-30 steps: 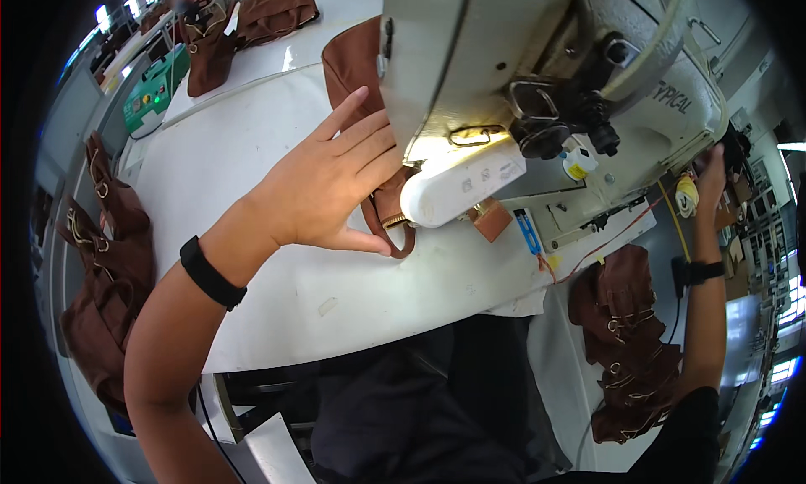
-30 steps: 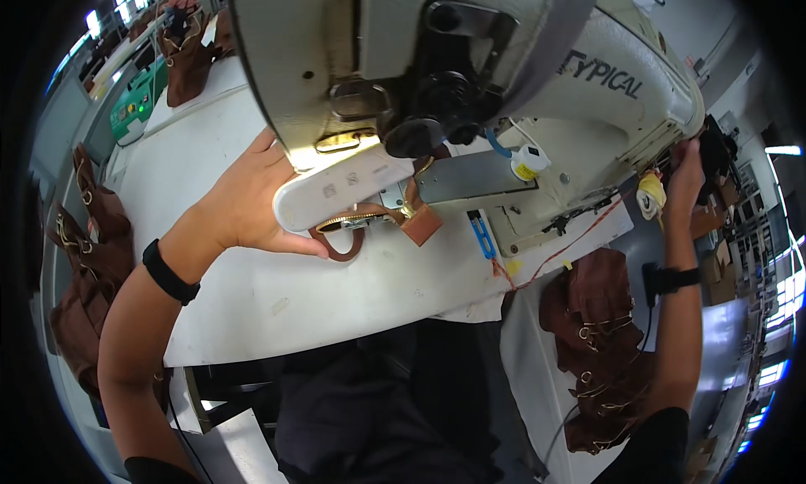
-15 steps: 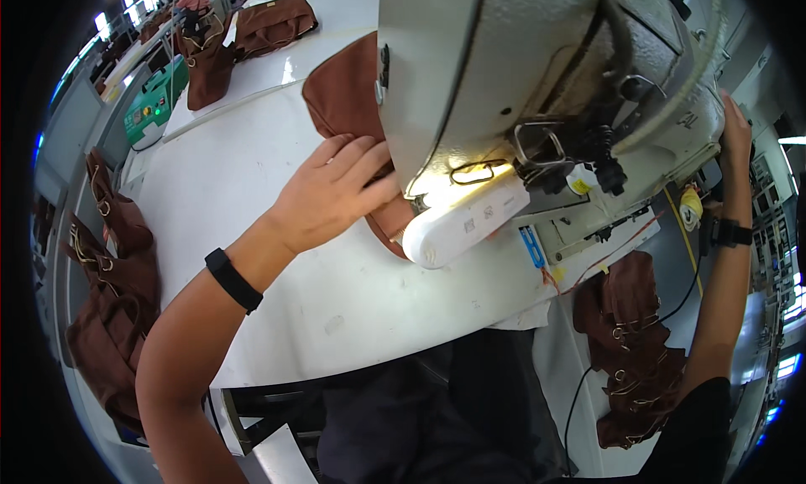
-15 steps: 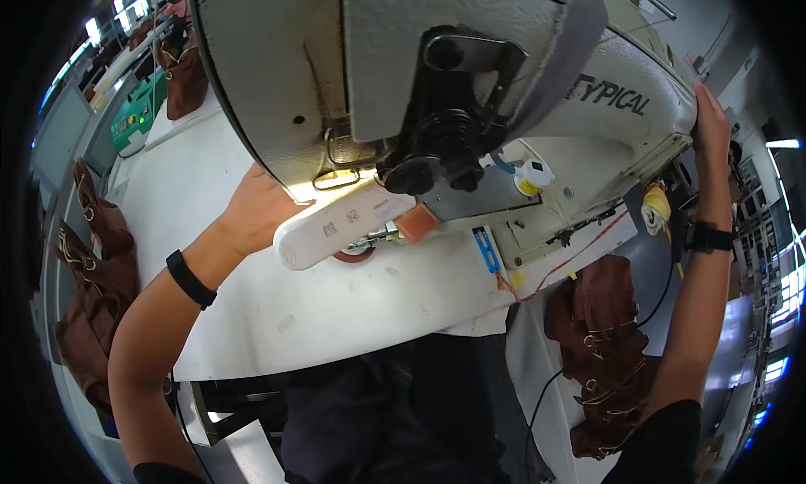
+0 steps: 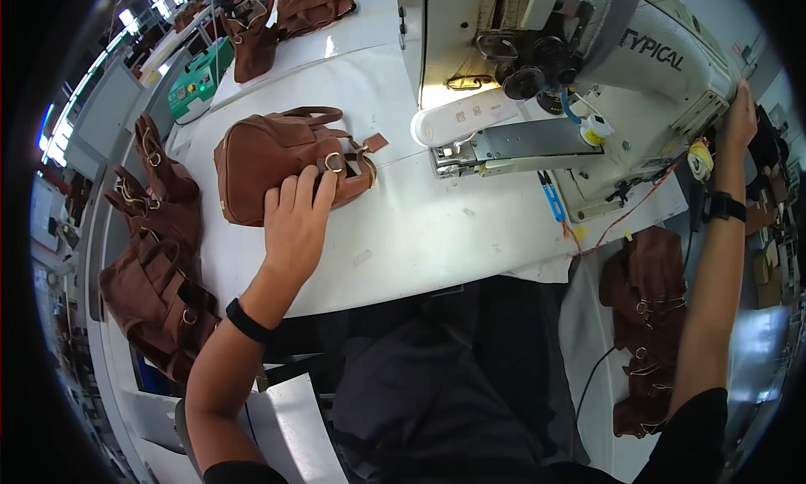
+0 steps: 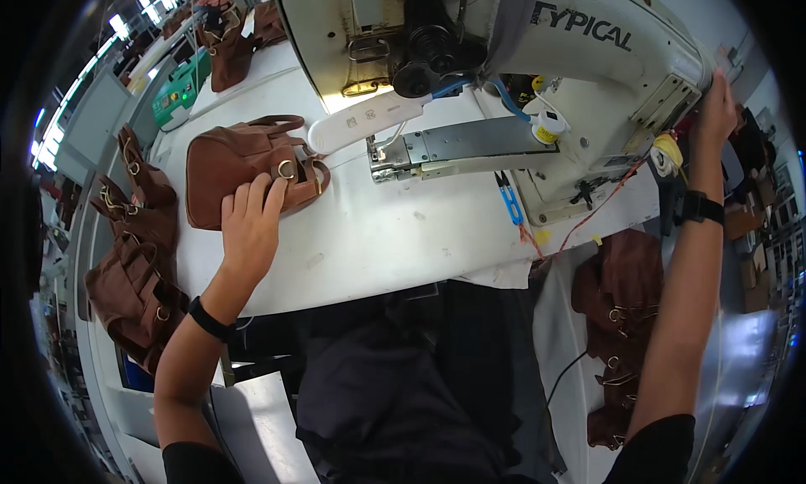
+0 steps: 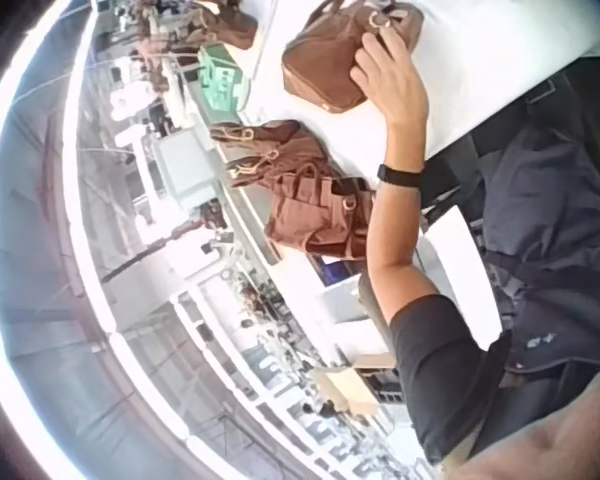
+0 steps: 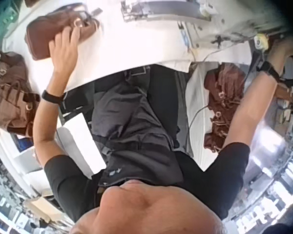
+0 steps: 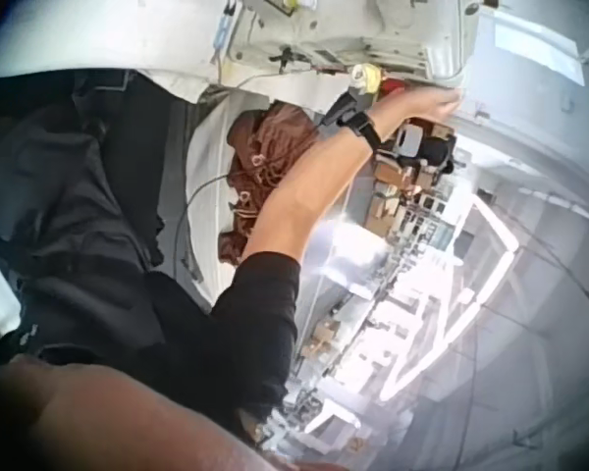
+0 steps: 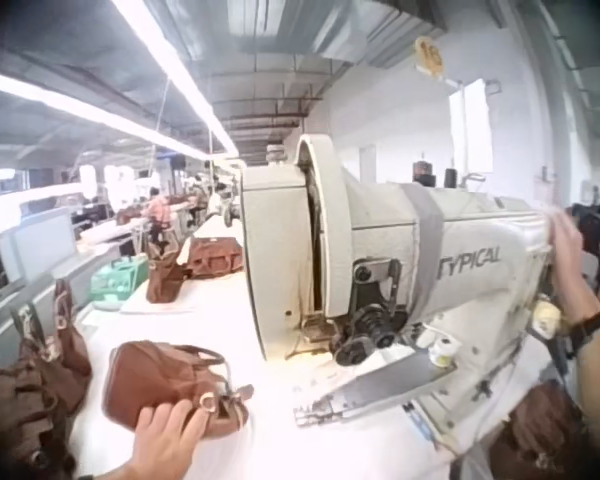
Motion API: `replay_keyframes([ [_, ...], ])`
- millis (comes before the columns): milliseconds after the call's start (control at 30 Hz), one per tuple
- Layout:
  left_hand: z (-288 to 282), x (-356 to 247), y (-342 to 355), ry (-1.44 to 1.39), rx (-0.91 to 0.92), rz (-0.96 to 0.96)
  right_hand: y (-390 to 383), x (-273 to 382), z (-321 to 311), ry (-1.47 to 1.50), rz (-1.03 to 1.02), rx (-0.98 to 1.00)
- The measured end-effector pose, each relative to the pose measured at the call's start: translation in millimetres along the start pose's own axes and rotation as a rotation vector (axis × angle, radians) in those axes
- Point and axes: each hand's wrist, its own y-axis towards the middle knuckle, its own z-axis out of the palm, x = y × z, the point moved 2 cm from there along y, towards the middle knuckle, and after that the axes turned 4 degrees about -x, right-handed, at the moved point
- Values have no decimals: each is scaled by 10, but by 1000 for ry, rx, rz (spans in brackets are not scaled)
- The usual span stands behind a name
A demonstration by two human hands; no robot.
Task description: The person sews a zipper onto a brown leather bag using an industrial sewing machine. They align the zipper, guide the bag under the needle, and stitch along the edge. The person repeats this process on multiple bags, inspecting the stitching and adjusting the zipper as needed.
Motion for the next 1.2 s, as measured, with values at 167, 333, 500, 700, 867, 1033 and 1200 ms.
replay_keyframes([
  [167, -295, -184, -19, -150, -26, -110, 129, 40, -260, -61, 16, 5],
  [333, -475, -78, -273, -208, -86, -128, -1674, 1123, -654, -108, -170, 262],
  [500, -330, -184, -222, -283, -163, -103, -3282, 1078, -451, -382, -474, 958],
  [700, -318, -163, -255, -307, -169, -160, -3471, 440, -43, -681, -461, 1025],
  [867, -345, -172, -231, -326, -143, -183, -3644, 934, 83, -212, 8, 1090],
  [1033, -331, -174, -224, -318, -146, -187, -4064, 1536, 499, 69, 374, 1261],
  [1200, -337, -169, -220, -303, -158, -189, -4225, 1791, 872, 168, 576, 1338],
])
